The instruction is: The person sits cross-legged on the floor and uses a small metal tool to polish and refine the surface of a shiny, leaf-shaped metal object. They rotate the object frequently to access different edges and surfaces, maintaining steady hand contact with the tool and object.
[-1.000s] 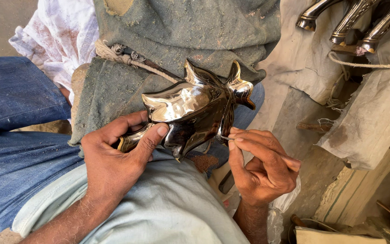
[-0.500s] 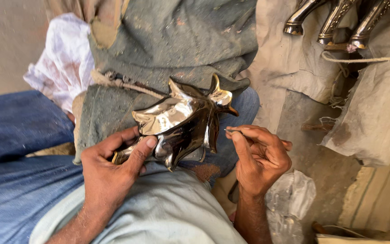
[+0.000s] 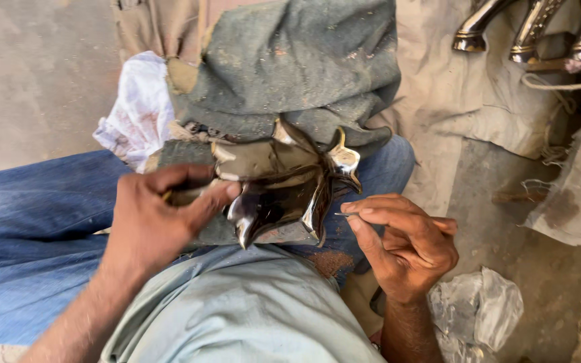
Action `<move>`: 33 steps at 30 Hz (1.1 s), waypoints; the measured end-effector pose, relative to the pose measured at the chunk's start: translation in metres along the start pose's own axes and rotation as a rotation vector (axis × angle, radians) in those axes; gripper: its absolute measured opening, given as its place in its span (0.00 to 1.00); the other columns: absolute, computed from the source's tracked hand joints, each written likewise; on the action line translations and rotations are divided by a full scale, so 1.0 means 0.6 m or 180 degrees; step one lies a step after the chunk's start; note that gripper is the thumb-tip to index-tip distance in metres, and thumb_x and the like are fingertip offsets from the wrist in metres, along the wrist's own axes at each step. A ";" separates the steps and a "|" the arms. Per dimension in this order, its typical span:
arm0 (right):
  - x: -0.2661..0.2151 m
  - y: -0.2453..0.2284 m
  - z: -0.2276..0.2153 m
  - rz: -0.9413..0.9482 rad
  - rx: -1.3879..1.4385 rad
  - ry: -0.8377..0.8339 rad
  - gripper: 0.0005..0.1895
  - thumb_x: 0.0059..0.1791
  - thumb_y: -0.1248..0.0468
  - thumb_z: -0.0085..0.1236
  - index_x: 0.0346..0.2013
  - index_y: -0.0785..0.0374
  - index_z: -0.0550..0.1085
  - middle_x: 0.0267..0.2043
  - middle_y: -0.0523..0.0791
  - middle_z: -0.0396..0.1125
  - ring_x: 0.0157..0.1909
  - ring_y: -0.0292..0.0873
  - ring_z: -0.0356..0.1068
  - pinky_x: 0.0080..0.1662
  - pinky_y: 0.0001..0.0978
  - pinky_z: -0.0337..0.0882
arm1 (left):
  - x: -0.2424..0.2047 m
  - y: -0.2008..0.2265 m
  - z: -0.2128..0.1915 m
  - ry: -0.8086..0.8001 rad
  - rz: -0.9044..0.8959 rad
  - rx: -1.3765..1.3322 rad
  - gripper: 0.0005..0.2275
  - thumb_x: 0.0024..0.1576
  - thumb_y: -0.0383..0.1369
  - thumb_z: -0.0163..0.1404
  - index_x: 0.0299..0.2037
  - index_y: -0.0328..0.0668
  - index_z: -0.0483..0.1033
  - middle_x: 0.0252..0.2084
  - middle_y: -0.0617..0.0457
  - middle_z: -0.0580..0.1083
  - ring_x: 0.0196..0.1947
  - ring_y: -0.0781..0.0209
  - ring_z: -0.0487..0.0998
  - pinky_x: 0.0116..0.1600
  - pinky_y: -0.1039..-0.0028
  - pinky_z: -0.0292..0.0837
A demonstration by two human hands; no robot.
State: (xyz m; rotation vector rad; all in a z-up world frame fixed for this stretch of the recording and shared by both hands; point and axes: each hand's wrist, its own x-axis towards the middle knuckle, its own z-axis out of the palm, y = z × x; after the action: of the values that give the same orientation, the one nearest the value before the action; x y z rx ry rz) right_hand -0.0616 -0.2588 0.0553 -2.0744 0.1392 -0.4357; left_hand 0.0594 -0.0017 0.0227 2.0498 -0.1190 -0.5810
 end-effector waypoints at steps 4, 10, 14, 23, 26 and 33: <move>0.027 -0.007 0.007 -0.0521 0.0098 -0.0379 0.12 0.45 0.79 0.67 0.39 0.68 0.75 0.39 0.53 0.76 0.42 0.46 0.80 0.35 0.21 0.75 | 0.052 0.031 -0.033 -0.0559 -0.0801 0.0559 0.22 0.50 0.49 0.66 0.48 0.43 0.85 0.24 0.46 0.82 0.23 0.62 0.78 0.31 0.70 0.73; 0.052 0.001 0.011 -0.1013 0.0279 -0.0802 0.12 0.45 0.79 0.66 0.40 0.68 0.75 0.41 0.51 0.75 0.46 0.48 0.79 0.50 0.39 0.83 | 0.088 0.081 -0.049 -0.0613 -0.0288 0.0574 0.24 0.46 0.51 0.65 0.43 0.39 0.83 0.28 0.48 0.82 0.28 0.63 0.84 0.37 0.71 0.81; 0.059 0.003 0.015 -0.1017 0.0296 -0.0834 0.13 0.45 0.79 0.66 0.40 0.67 0.75 0.41 0.50 0.74 0.45 0.48 0.79 0.48 0.37 0.83 | 0.097 0.091 -0.052 -0.0594 -0.0331 0.0776 0.24 0.45 0.51 0.65 0.41 0.37 0.83 0.27 0.44 0.81 0.28 0.60 0.84 0.36 0.69 0.79; 0.063 0.004 0.012 -0.1135 0.0049 -0.0928 0.13 0.45 0.78 0.68 0.41 0.65 0.76 0.41 0.48 0.75 0.44 0.45 0.80 0.45 0.34 0.82 | 0.102 0.091 -0.051 -0.0514 0.0127 0.0723 0.21 0.46 0.49 0.66 0.37 0.36 0.84 0.27 0.47 0.81 0.25 0.62 0.82 0.33 0.71 0.78; 0.065 0.001 0.012 -0.1191 -0.0006 -0.0956 0.13 0.45 0.77 0.68 0.41 0.65 0.76 0.41 0.48 0.75 0.44 0.45 0.79 0.47 0.36 0.83 | 0.104 0.090 -0.050 -0.0503 0.0132 0.0759 0.21 0.46 0.48 0.67 0.37 0.37 0.84 0.26 0.48 0.81 0.25 0.63 0.82 0.32 0.71 0.78; 0.069 -0.007 0.009 -0.1234 -0.0125 -0.0990 0.14 0.44 0.77 0.68 0.41 0.65 0.77 0.42 0.48 0.75 0.43 0.45 0.79 0.45 0.34 0.82 | 0.104 0.088 -0.049 -0.0448 0.0250 0.0773 0.19 0.47 0.48 0.68 0.35 0.38 0.85 0.26 0.49 0.81 0.25 0.63 0.81 0.32 0.71 0.76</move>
State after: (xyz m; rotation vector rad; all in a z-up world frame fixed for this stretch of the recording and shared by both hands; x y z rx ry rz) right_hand -0.0213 -0.2635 0.0666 -2.1823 -0.4482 -0.3359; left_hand 0.1357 -0.0258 0.0571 2.2252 -0.3671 -0.6891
